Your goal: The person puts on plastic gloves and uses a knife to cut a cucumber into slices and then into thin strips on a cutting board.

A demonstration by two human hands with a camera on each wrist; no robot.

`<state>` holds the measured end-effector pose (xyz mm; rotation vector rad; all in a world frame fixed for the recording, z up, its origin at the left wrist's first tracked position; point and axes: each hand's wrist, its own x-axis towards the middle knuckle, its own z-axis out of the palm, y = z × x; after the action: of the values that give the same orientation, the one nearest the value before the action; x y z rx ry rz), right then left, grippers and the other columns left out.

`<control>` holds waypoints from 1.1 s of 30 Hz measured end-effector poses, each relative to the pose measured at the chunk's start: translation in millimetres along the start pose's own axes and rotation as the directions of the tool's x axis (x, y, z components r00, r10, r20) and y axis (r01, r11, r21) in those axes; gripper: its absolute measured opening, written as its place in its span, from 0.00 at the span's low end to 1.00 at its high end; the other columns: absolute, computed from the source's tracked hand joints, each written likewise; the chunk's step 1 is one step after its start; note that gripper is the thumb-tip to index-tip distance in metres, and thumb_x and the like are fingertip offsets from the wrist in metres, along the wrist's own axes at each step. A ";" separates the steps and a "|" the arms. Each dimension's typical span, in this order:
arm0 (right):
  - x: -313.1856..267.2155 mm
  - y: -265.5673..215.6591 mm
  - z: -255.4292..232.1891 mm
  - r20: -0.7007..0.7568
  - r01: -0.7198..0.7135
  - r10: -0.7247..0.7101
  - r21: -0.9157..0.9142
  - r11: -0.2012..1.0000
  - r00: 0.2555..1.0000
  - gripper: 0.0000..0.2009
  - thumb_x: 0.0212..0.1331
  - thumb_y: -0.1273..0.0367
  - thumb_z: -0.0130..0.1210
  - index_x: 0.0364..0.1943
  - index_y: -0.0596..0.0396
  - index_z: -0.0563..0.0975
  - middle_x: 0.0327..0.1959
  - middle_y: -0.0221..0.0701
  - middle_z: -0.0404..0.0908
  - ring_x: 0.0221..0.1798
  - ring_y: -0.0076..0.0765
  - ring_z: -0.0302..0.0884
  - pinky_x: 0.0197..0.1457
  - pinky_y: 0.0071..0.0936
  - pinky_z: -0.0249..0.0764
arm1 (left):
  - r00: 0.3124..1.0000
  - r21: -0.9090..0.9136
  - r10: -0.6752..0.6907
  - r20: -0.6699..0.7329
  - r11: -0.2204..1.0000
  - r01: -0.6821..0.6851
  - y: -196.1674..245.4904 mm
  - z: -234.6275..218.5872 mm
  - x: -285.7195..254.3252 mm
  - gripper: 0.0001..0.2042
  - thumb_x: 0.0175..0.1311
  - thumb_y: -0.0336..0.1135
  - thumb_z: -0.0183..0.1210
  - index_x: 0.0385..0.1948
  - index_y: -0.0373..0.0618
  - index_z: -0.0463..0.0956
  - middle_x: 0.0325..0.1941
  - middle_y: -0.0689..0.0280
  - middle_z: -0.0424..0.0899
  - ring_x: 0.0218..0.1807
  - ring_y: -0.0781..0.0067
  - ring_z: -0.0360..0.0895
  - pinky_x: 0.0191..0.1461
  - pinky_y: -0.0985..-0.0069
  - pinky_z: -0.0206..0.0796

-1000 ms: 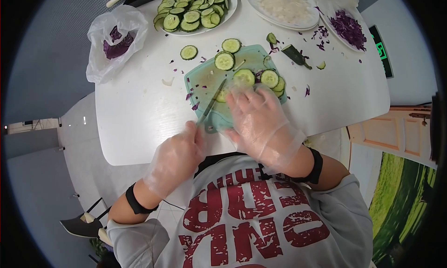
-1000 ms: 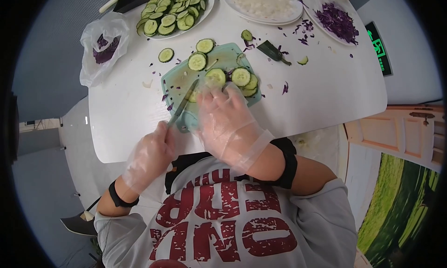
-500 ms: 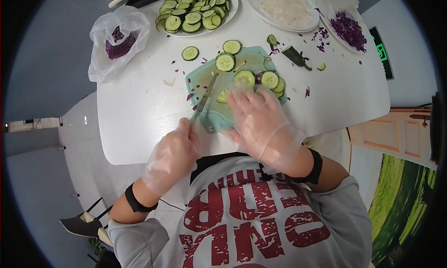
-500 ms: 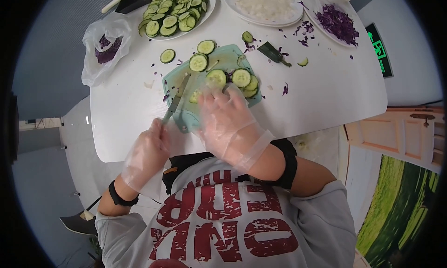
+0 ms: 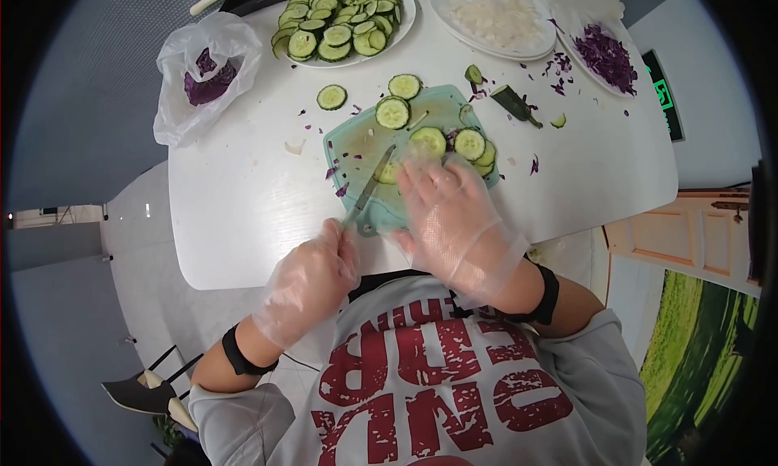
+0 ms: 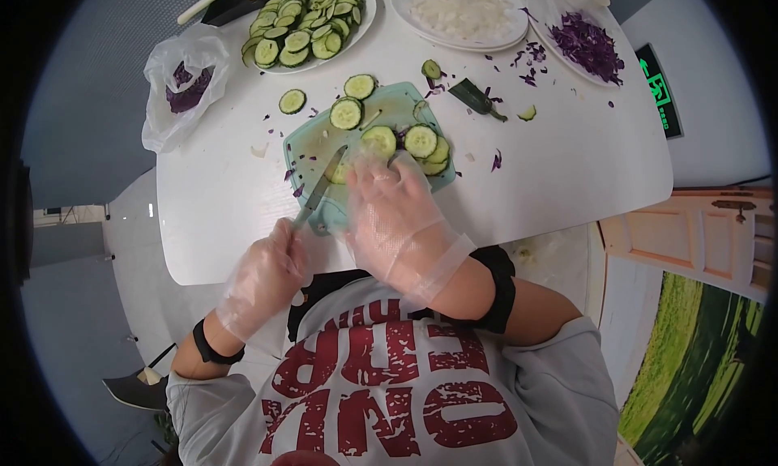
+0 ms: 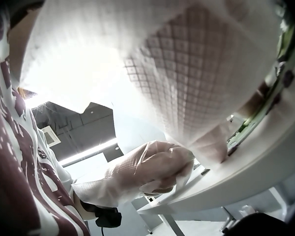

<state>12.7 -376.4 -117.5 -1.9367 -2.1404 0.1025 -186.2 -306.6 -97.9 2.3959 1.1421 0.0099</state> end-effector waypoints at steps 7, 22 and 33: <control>-0.7 1.8 -1.2 0.021 0.015 -0.014 -0.025 1.000 1.000 0.34 0.58 0.54 0.62 0.62 0.67 0.72 0.66 0.43 0.73 0.67 0.41 0.66 0.74 0.42 0.56 | 1.000 0.002 -0.003 0.003 1.000 0.003 -3.8 2.5 -1.4 0.08 0.70 0.32 0.52 0.33 0.38 0.67 0.17 0.47 0.77 0.22 0.41 0.78 0.25 0.53 0.71; -0.5 2.4 -3.8 0.011 0.018 -0.018 0.020 1.000 1.000 0.33 0.57 0.55 0.64 0.61 0.66 0.73 0.65 0.44 0.73 0.67 0.43 0.66 0.73 0.44 0.59 | 0.996 0.102 0.086 -0.014 0.991 -0.084 2.0 -5.2 -0.4 0.09 0.69 0.32 0.53 0.32 0.35 0.71 0.13 0.50 0.76 0.19 0.47 0.79 0.21 0.57 0.72; 0.3 3.5 -3.3 0.022 0.025 -0.025 0.025 0.999 0.999 0.34 0.57 0.56 0.64 0.62 0.67 0.71 0.64 0.45 0.74 0.67 0.46 0.67 0.71 0.43 0.60 | 0.984 0.030 0.173 -0.047 0.985 -0.172 -1.9 -3.1 4.8 0.08 0.67 0.31 0.54 0.37 0.33 0.70 0.14 0.52 0.76 0.20 0.47 0.79 0.22 0.56 0.72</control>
<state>16.9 -376.0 -115.1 -1.9036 -2.1667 0.1462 -185.2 -300.8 -96.9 2.5232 0.9580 0.1126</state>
